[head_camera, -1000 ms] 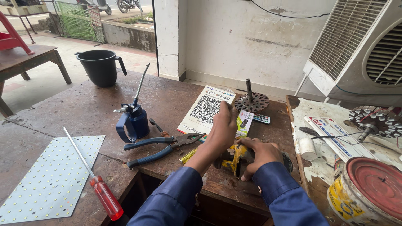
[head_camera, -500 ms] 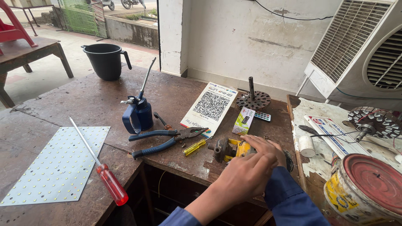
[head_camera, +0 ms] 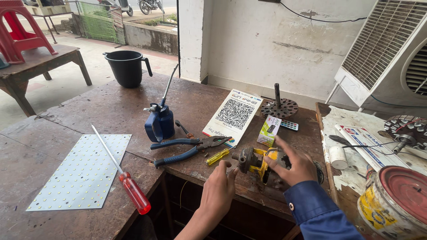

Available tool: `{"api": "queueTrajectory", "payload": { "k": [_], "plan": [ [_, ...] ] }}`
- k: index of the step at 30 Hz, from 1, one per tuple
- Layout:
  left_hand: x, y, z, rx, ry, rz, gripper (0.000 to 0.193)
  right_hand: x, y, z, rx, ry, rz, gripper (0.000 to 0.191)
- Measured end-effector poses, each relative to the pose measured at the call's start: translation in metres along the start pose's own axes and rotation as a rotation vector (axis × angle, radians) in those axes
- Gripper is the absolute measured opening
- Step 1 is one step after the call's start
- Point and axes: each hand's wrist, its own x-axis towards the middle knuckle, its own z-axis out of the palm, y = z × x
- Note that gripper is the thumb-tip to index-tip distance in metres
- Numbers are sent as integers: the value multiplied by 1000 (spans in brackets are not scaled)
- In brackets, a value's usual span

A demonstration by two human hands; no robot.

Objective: The person holds a yellow hand-cranked tool on the workbench and repeatedly turns its crank while pressing a small metal rod against it with the other hand, working on the rod's tip. They occasionally reposition the rod and the tool and reach across the bench before resuming the cranking motion.

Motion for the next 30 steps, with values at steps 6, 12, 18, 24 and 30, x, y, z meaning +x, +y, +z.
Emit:
{"api": "queueTrajectory", "payload": {
  "k": [6, 12, 18, 24, 30],
  "plan": [
    [9, 2, 11, -59, -10, 13, 41, -21, -3, 31, -531, 375, 368, 49],
    [18, -28, 33, -119, -47, 33, 41, -26, 57, 22, -96, -33, 334, 65],
    [25, -45, 46, -154, -154, -53, 49, -52, 124, 50, 453, 133, 154, 75],
    [37, -48, 53, -136, -227, -77, 65, -66, 179, 90, 681, 212, 282, 103],
    [65, -65, 61, -123, -370, -32, 65, -63, 209, 114, 637, 270, 331, 91]
  ]
}}
